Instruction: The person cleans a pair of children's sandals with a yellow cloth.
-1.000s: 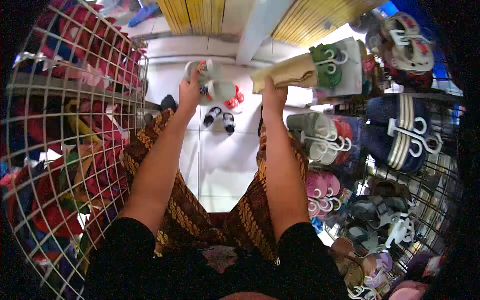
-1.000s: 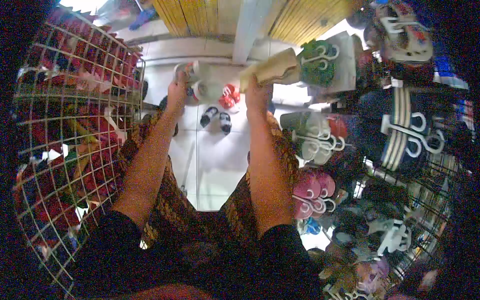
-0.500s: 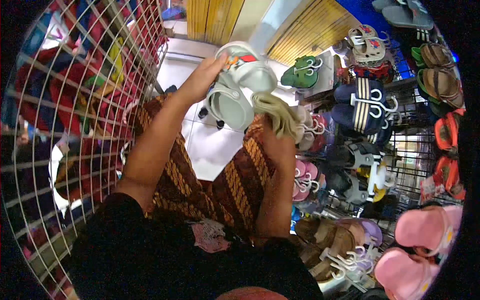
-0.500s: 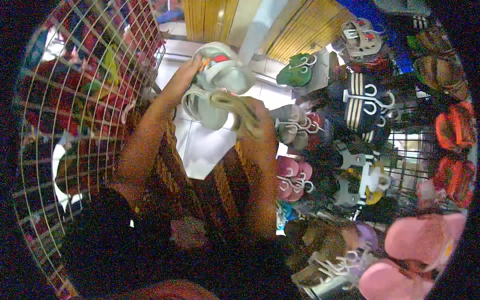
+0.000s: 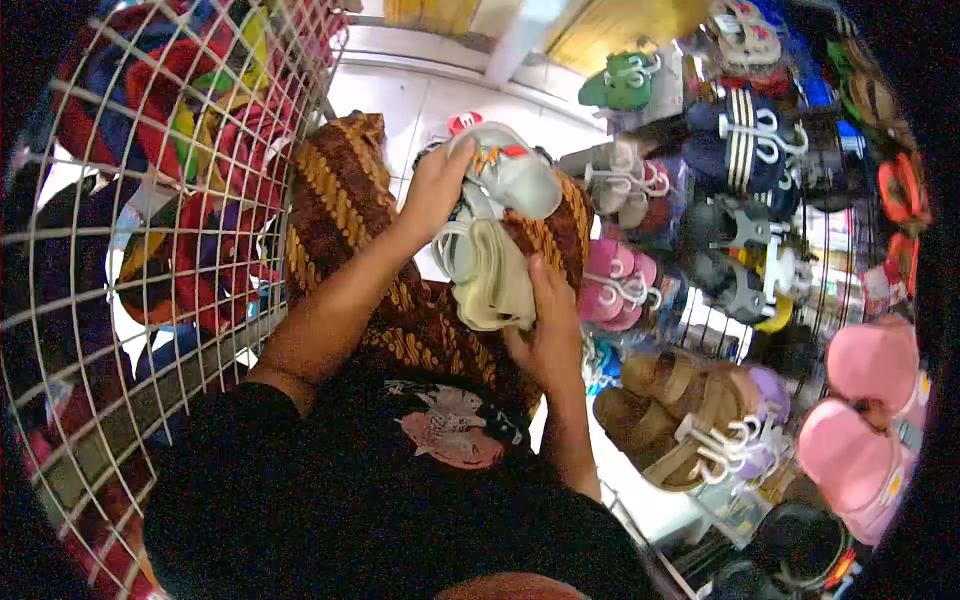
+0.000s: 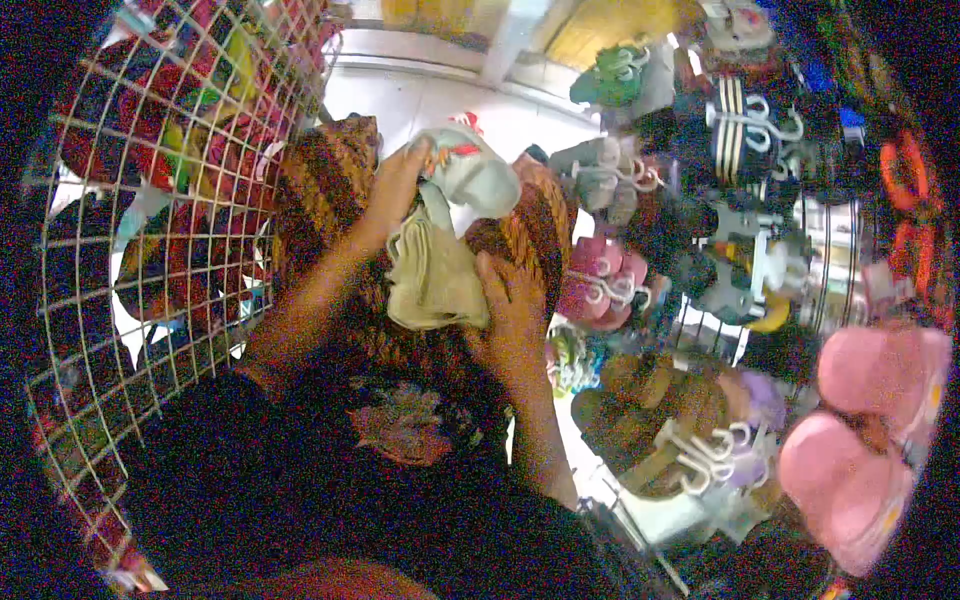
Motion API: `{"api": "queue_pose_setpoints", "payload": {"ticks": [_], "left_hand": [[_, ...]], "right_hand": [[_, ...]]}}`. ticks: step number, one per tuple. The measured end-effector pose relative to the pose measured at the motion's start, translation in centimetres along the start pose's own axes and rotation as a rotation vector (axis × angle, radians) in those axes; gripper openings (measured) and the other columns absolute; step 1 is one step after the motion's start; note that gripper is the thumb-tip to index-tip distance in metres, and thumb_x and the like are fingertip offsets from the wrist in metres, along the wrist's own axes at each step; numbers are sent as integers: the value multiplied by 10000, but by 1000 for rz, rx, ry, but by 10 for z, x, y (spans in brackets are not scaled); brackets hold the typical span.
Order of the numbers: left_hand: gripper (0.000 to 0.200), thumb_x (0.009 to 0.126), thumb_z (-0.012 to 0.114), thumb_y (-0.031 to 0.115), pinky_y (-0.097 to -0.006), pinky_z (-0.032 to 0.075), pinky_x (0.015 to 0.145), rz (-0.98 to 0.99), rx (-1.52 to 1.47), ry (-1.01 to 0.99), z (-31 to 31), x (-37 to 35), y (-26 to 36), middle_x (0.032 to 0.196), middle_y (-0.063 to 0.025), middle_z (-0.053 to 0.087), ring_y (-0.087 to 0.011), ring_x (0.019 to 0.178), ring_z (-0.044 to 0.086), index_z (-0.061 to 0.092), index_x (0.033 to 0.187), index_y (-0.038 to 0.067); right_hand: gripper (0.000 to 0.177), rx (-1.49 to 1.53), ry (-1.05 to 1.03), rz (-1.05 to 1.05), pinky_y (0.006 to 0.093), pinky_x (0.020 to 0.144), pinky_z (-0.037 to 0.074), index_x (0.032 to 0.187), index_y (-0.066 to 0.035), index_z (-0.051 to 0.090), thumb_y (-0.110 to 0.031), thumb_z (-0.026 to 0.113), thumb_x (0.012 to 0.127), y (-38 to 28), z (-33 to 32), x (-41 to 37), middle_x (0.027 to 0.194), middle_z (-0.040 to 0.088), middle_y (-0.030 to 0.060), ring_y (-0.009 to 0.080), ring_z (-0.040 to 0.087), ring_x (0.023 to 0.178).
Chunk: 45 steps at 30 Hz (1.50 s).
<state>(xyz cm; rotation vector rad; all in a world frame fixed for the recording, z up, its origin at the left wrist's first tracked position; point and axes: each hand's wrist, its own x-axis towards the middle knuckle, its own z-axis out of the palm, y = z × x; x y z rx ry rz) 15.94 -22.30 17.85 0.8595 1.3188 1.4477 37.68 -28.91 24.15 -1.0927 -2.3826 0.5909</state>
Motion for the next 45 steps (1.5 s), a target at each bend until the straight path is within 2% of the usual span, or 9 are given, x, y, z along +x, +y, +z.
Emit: {"api": "queue_pose_setpoints", "payload": {"ticks": [5,6,11,13,21,22,25,29,45], "left_hand": [[383,1021,481,304,-273,439,929,-297,-34,-374,16,-29,-47,1108,-58,645,-107,1035,565,602,1208,-7],[394,1020,484,282,-276,425,956,-279,-361,-379,30,-46,-41,1148,-82,641,-125,1057,565,558,1267,-17],[480,1019,467,349,-309,450,937,278,240,-682,29,-55,-39,1178,-129,625,-173,1058,579,479,1335,-13],[499,1016,461,380,-312,457,923,-106,314,-878,29,-50,-43,1170,-140,624,-177,1048,582,477,1338,-1],[474,1010,448,408,-348,468,825,-332,211,-338,47,-70,-59,956,-137,668,-204,857,606,605,1194,1],[483,1016,403,367,-393,417,1002,-460,366,-472,40,-61,-40,1195,-222,602,-359,1102,580,509,1312,1],[494,1000,461,416,-354,464,831,-266,105,-295,42,-65,-63,910,-165,665,-210,861,610,603,1174,-23],[488,1009,451,417,-326,456,848,-418,68,-349,43,-62,-72,900,-128,667,-170,858,595,615,1148,-22],[547,1030,380,453,-301,389,1001,-513,-51,-407,38,-52,-82,1164,-80,610,-166,1073,544,542,1273,-10]], "right_hand": [[876,56,-294,260,433,966,451,1432,-117,425,42,709,620,0,-20,-41,1282,500,214,425,524,1150],[864,29,-299,270,437,970,443,1432,-124,430,23,711,628,1,-23,-47,1277,502,212,425,522,1141],[794,-114,-428,313,454,942,432,1412,-157,476,-65,728,664,7,-24,-68,1165,539,207,412,531,1065],[803,-54,-347,278,449,940,435,1406,-156,482,-53,739,652,15,-21,-86,1137,549,206,408,535,1062],[779,24,-294,420,422,1011,413,1394,-103,478,26,688,655,22,-13,-92,1201,582,210,403,528,1166],[766,64,-266,438,422,1014,413,1392,-104,480,25,683,665,25,-13,-90,1201,589,210,399,534,1170],[679,28,-432,479,407,1006,428,1379,-104,495,13,648,728,25,-23,-86,1198,609,207,377,576,1144],[708,18,-394,514,414,952,458,1387,-115,489,13,639,707,29,-18,-89,1147,605,212,390,574,1094],[803,-190,-354,580,437,812,459,1386,-219,513,-34,744,640,13,-10,-69,999,564,162,367,552,916]]}}
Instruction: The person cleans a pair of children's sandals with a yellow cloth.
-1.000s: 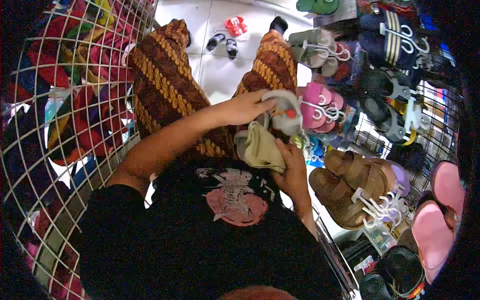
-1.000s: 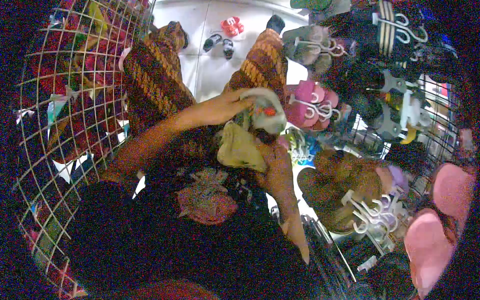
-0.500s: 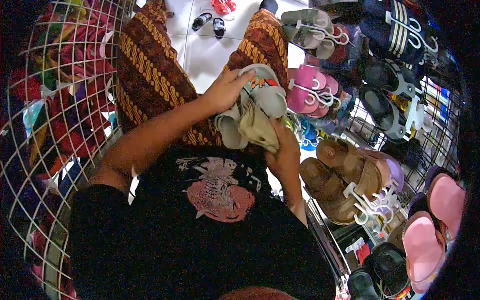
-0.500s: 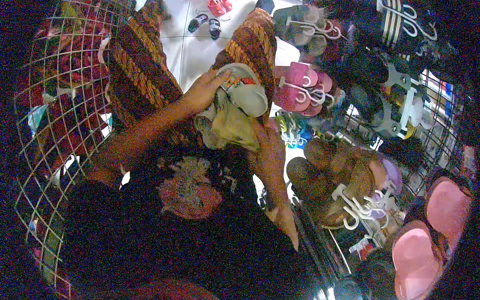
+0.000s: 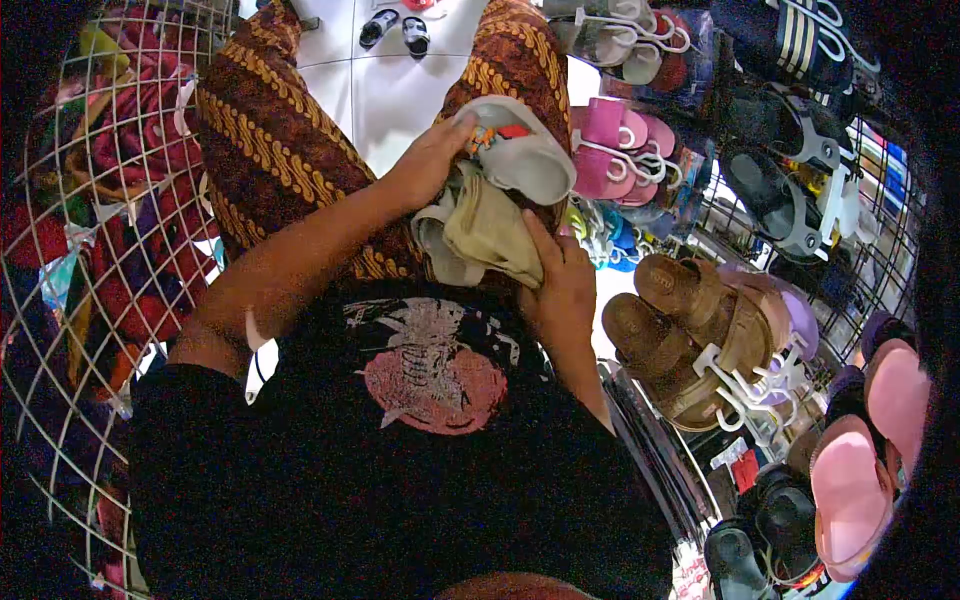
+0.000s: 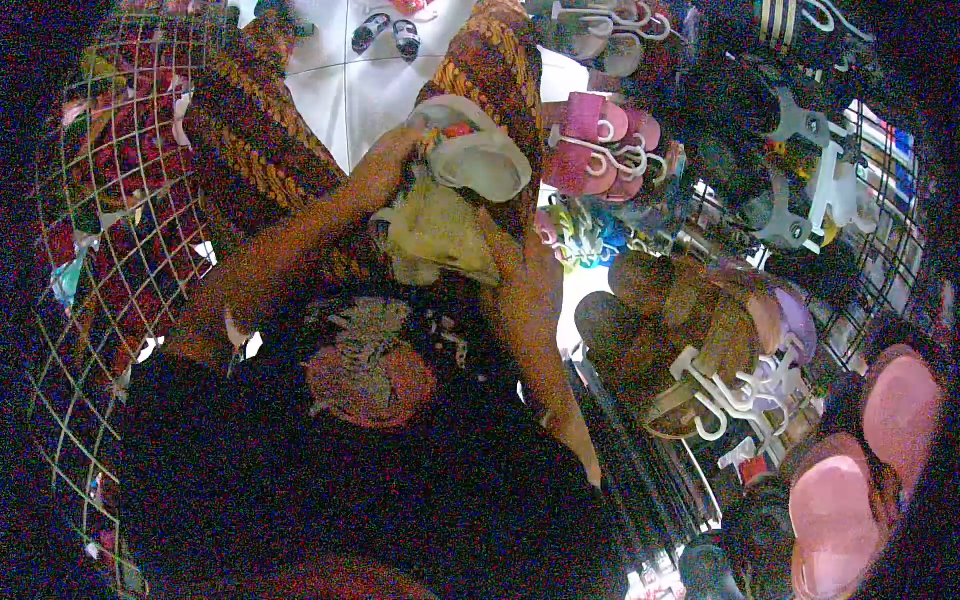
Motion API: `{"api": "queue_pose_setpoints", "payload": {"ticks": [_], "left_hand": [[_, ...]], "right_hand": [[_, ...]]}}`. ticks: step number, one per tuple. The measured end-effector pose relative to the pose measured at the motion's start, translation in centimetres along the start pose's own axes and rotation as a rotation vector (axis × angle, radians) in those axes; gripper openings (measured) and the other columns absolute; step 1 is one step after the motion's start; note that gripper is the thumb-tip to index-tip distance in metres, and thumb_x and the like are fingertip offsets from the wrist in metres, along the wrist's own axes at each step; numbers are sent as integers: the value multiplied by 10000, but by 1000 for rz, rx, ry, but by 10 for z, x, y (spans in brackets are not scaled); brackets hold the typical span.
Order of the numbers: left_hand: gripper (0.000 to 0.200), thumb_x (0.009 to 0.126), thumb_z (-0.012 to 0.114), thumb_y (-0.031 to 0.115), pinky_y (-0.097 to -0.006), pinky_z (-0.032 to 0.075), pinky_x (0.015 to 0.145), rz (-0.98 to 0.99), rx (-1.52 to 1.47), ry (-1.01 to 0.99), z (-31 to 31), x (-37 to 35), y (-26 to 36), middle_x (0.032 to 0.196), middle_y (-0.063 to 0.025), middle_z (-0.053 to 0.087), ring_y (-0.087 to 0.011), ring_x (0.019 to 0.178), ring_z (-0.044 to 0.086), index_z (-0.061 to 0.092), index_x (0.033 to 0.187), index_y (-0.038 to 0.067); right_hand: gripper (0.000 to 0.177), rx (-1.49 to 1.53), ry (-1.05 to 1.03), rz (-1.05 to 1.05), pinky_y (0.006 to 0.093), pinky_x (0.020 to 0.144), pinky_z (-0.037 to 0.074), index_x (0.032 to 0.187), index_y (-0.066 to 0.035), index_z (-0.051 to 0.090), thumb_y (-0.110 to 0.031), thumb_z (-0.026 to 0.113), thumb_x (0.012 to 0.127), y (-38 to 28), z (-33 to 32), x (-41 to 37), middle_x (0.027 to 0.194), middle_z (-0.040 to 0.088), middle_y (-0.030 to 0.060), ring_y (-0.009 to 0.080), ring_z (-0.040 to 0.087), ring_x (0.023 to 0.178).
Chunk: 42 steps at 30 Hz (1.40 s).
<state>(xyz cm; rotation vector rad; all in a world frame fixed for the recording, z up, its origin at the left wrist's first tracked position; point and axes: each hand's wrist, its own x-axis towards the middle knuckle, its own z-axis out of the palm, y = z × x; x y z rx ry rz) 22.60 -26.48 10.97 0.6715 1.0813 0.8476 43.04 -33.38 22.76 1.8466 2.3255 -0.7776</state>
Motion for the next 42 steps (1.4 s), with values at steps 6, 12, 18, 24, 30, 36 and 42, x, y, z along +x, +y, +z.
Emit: {"api": "queue_pose_setpoints", "payload": {"ticks": [6,12,18,24,30,36,42], "left_hand": [[579,1041,329,470,-316,375,1025,-28,76,111,-8,5,-1,1194,-119,593,-189,1104,534,515,1288,-20],[580,1035,360,471,-323,380,1013,42,159,88,-3,12,-17,1192,-151,598,-224,1100,544,512,1296,-24],[528,1034,395,440,-309,402,989,-10,42,130,1,6,0,1181,-118,609,-189,1080,550,524,1299,2],[510,1034,409,417,-302,413,977,15,169,62,0,5,0,1169,-109,613,-167,1075,551,531,1277,-15],[571,1023,411,449,-308,388,1014,-55,75,124,-11,20,-25,1197,-144,603,-203,1114,547,505,1317,-31],[549,1021,427,438,-306,387,1015,25,140,43,-3,5,-8,1205,-136,600,-200,1122,541,494,1345,1],[510,1027,417,427,-303,406,987,-69,-35,55,-14,14,-31,1171,-113,609,-170,1080,552,528,1283,0]], "right_hand": [[803,109,-206,-94,440,824,462,1387,-206,506,-28,743,641,17,-5,-11,993,579,167,387,559,916],[786,79,-67,98,443,826,472,1393,-195,494,-12,720,663,-2,4,6,1003,594,172,397,575,945],[720,178,-145,-64,416,823,482,1365,-184,525,-57,742,691,20,1,-14,959,601,157,361,589,915],[734,39,-112,121,421,820,494,1370,-183,514,-16,724,687,-2,-2,6,977,618,156,372,599,920],[778,217,-216,-47,420,814,504,1390,-195,498,21,717,675,17,-5,-21,956,636,148,360,619,898],[811,-33,-200,119,422,865,501,1402,-237,487,-29,758,667,-4,-7,0,1056,624,174,366,610,989],[802,97,-250,14,420,857,504,1401,-207,484,-35,766,670,13,-7,-9,1038,629,173,359,614,989]]}}
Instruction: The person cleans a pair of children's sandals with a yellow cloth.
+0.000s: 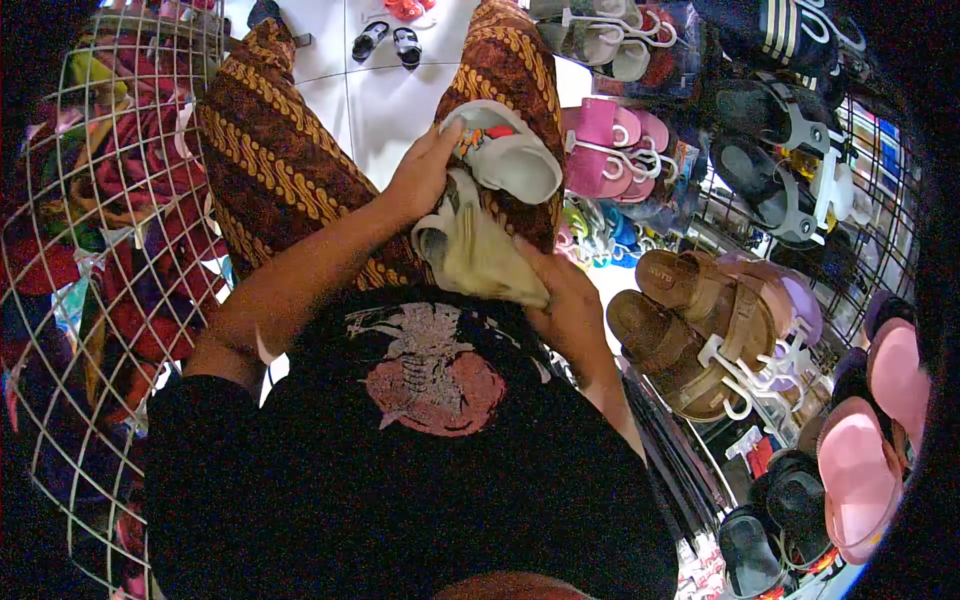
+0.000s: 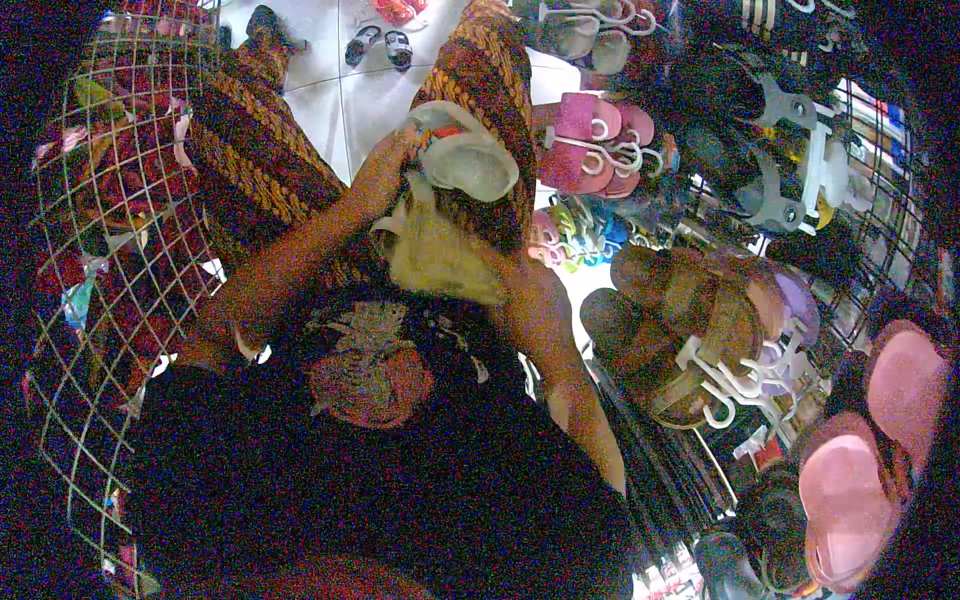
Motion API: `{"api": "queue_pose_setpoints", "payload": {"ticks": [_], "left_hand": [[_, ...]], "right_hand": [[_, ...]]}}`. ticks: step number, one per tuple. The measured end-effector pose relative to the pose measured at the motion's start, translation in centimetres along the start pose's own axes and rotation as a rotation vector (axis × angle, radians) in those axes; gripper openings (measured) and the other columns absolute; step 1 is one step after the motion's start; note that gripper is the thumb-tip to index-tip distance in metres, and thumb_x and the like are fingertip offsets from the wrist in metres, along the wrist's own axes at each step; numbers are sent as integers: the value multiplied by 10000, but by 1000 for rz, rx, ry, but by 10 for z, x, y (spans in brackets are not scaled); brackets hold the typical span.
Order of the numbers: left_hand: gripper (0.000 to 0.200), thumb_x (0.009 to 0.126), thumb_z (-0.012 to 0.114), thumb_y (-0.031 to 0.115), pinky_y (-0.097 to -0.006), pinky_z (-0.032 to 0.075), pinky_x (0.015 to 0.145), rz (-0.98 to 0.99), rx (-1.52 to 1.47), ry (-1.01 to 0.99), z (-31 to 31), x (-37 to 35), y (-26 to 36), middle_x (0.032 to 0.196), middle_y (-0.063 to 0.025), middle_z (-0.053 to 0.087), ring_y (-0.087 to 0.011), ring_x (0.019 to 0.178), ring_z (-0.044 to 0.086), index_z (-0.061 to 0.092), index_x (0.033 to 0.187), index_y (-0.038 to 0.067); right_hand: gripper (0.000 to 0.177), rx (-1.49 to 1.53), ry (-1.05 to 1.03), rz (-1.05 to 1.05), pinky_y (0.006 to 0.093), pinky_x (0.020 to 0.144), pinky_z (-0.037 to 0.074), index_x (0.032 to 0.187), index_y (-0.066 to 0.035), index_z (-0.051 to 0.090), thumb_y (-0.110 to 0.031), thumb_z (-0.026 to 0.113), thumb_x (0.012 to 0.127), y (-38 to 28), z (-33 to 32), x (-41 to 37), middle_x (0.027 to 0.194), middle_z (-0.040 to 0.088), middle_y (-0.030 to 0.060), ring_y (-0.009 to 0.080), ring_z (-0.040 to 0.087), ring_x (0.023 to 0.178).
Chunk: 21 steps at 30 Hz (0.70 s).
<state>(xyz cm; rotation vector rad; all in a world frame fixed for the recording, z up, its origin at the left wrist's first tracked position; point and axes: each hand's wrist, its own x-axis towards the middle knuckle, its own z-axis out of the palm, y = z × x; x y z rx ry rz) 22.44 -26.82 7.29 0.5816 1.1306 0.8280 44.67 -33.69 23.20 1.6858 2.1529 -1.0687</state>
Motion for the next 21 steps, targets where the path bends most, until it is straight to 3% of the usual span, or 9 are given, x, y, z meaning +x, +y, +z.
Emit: {"api": "queue_pose_setpoints", "payload": {"ticks": [2,3,6,9,12,16,17,20,21], "left_hand": [[516,1027,414,432,-305,415,976,20,47,15,6,-8,15,1159,-111,614,-168,1066,559,525,1286,-1],[519,1027,413,434,-306,419,970,29,70,19,9,-11,22,1153,-110,617,-167,1060,562,523,1288,-1],[526,1026,417,436,-305,432,949,50,171,-11,11,-12,27,1149,-106,623,-162,1042,568,518,1306,2],[494,1022,437,412,-305,442,927,62,109,-82,15,-20,35,1114,-98,638,-152,1003,578,554,1277,5],[442,1015,470,378,-300,458,877,115,296,8,10,-18,39,1002,-65,669,-125,920,594,625,1182,0],[383,997,526,333,-287,480,743,63,138,35,13,-24,48,859,-36,676,-95,782,590,667,1100,-9],[373,994,536,326,-283,480,713,66,156,33,15,-27,52,841,-32,674,-90,757,583,669,1092,-9],[344,991,552,307,-274,475,662,165,200,40,19,-31,47,815,-31,665,-81,718,564,670,1084,-2],[335,990,555,301,-272,473,651,216,214,43,20,-30,43,812,-33,662,-78,711,557,670,1083,1]], "right_hand": [[799,79,-95,-25,421,848,505,1401,-198,484,-29,765,673,7,-1,-13,1019,630,168,355,619,971],[786,73,-29,-86,413,828,510,1390,-181,494,-21,766,671,7,-1,-15,965,629,168,352,629,923],[725,-72,-1,94,416,813,516,1362,-157,514,-9,737,688,-6,-1,-7,960,638,187,376,636,905],[671,23,162,200,416,832,515,1341,-136,525,3,691,705,-11,12,6,1026,649,207,396,638,958],[620,157,236,97,406,865,510,1320,-114,531,0,649,721,1,20,0,1104,644,220,405,632,1016],[515,231,343,171,404,869,510,1265,-86,540,-45,660,767,10,19,-14,1085,652,221,391,641,1026],[484,190,419,89,421,838,520,1241,-81,534,-59,669,777,8,12,-16,1051,660,223,401,649,998],[483,202,290,433,481,790,522,1262,-127,490,-115,638,803,1,-5,-14,993,665,252,455,639,944],[490,169,270,447,493,792,517,1267,-132,483,-125,635,802,-3,-9,-12,991,663,259,462,635,943]]}}
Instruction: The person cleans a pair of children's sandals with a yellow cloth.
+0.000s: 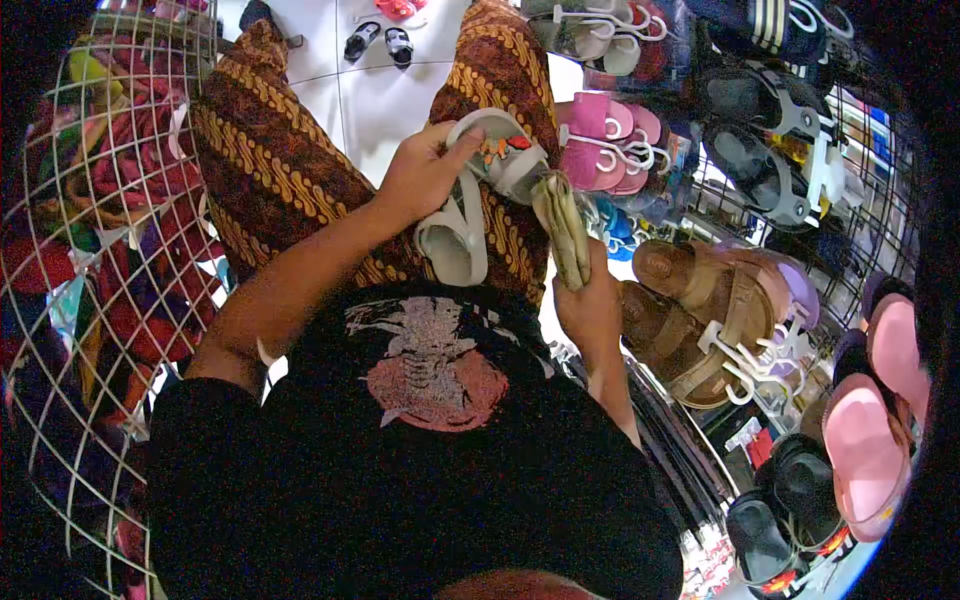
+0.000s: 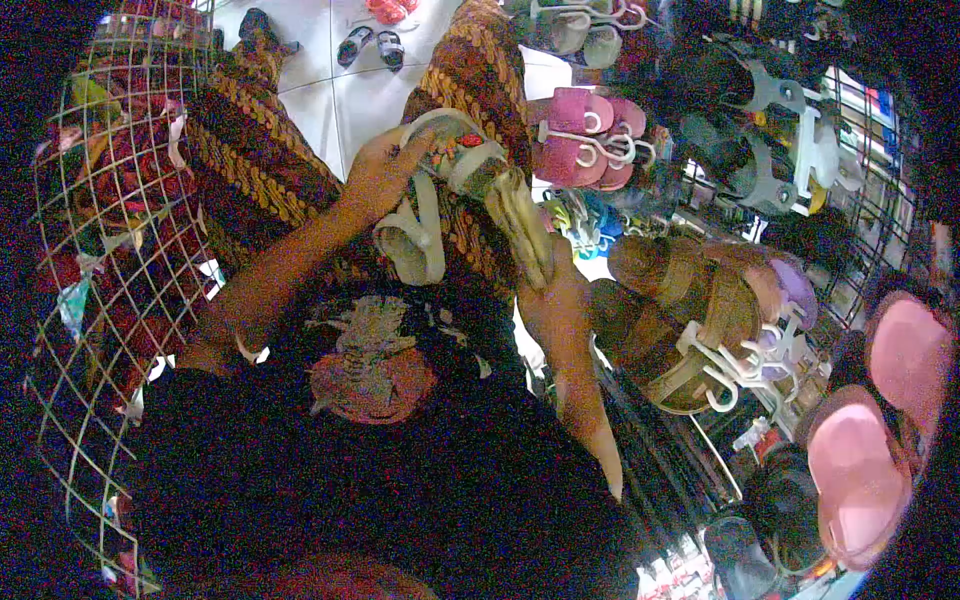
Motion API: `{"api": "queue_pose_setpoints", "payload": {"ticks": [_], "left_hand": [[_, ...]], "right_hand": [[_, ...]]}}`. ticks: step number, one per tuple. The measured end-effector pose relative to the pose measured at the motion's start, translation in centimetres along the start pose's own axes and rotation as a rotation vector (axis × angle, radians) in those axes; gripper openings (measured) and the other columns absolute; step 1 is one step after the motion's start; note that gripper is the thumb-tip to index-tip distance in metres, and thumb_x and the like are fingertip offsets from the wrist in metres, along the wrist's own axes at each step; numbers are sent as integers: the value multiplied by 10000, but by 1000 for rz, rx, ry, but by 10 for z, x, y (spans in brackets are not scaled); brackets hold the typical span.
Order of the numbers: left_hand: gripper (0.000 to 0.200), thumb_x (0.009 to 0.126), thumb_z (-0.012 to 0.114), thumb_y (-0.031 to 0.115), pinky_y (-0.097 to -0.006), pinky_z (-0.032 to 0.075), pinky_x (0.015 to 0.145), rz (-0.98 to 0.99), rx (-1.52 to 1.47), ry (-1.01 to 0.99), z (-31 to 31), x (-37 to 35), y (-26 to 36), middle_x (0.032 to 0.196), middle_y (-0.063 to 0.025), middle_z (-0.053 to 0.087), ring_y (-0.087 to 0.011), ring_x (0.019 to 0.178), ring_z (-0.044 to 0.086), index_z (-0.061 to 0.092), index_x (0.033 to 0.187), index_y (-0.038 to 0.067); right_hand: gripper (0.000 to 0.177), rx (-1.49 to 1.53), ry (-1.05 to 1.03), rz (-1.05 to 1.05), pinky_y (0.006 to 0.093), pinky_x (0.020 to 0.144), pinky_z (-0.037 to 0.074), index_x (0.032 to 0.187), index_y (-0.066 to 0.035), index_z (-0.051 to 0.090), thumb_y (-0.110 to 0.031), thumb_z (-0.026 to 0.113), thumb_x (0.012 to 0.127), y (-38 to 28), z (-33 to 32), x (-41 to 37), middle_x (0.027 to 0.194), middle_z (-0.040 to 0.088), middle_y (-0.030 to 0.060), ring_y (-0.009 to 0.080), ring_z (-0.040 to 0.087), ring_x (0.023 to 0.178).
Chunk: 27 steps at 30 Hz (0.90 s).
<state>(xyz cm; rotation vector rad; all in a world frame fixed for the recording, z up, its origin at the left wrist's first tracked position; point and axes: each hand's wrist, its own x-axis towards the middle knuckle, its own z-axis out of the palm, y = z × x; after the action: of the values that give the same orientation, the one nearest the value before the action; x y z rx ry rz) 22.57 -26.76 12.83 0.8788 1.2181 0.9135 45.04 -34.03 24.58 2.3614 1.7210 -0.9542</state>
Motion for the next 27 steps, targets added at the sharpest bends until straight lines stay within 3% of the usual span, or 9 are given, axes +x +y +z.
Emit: {"api": "queue_pose_setpoints", "payload": {"ticks": [5,9,13,17,18,21,23,25,27], "left_hand": [[333,989,556,310,-274,469,658,84,-13,-10,2,2,-3,783,-33,649,-71,714,546,669,1086,12],[339,985,561,319,-276,468,658,54,34,-34,-2,0,1,775,-33,644,-73,713,540,664,1099,17],[333,987,559,321,-278,467,659,63,41,-50,-3,0,4,773,-30,642,-75,713,543,663,1086,21],[316,986,568,307,-269,467,680,92,-12,-65,-3,6,-8,820,-11,649,-67,737,545,664,1079,20],[312,985,573,302,-264,467,687,120,-2,-68,-4,6,-7,835,-3,651,-63,744,544,665,1080,19],[299,985,577,283,-257,470,715,-94,-139,-111,-8,7,14,877,14,654,-61,786,554,666,1080,14],[312,981,578,298,-267,480,748,-69,-174,-171,-16,23,-5,895,15,661,-73,821,574,667,1100,24],[363,982,567,352,-281,489,797,-113,-35,-245,-27,28,2,918,1,670,-87,858,587,659,1158,48],[397,956,597,376,-295,492,788,-32,96,-399,-33,32,10,913,-30,687,-115,861,606,671,1120,22]], "right_hand": [[510,-165,-118,125,535,799,498,1262,-133,471,-149,642,781,-36,-7,2,982,657,280,490,621,927],[479,-207,-186,21,535,791,503,1238,-157,483,-170,638,785,-24,-21,-7,940,656,274,485,621,905],[430,-194,12,-3,554,759,499,1215,-157,481,-155,622,809,-21,-14,4,933,661,261,485,621,887],[477,-171,-119,-24,551,777,495,1266,-115,450,-167,597,815,-17,-1,1,939,649,299,495,615,902],[520,-147,-206,-22,508,796,509,1289,-102,450,-164,623,803,-26,-11,-3,959,656,284,474,627,926],[563,-50,-503,-215,415,810,514,1282,-95,504,-128,709,759,18,-15,-1,1017,664,244,377,668,941],[518,187,-437,-294,401,787,517,1253,-47,526,-160,738,794,20,-19,-6,983,671,170,295,658,880],[487,309,-228,-259,375,746,522,1210,-14,541,-194,756,811,14,-18,-15,962,662,127,241,642,847],[454,459,-295,102,280,576,492,1131,-2,544,-278,753,837,7,-24,-11,767,628,51,128,601,662]]}}
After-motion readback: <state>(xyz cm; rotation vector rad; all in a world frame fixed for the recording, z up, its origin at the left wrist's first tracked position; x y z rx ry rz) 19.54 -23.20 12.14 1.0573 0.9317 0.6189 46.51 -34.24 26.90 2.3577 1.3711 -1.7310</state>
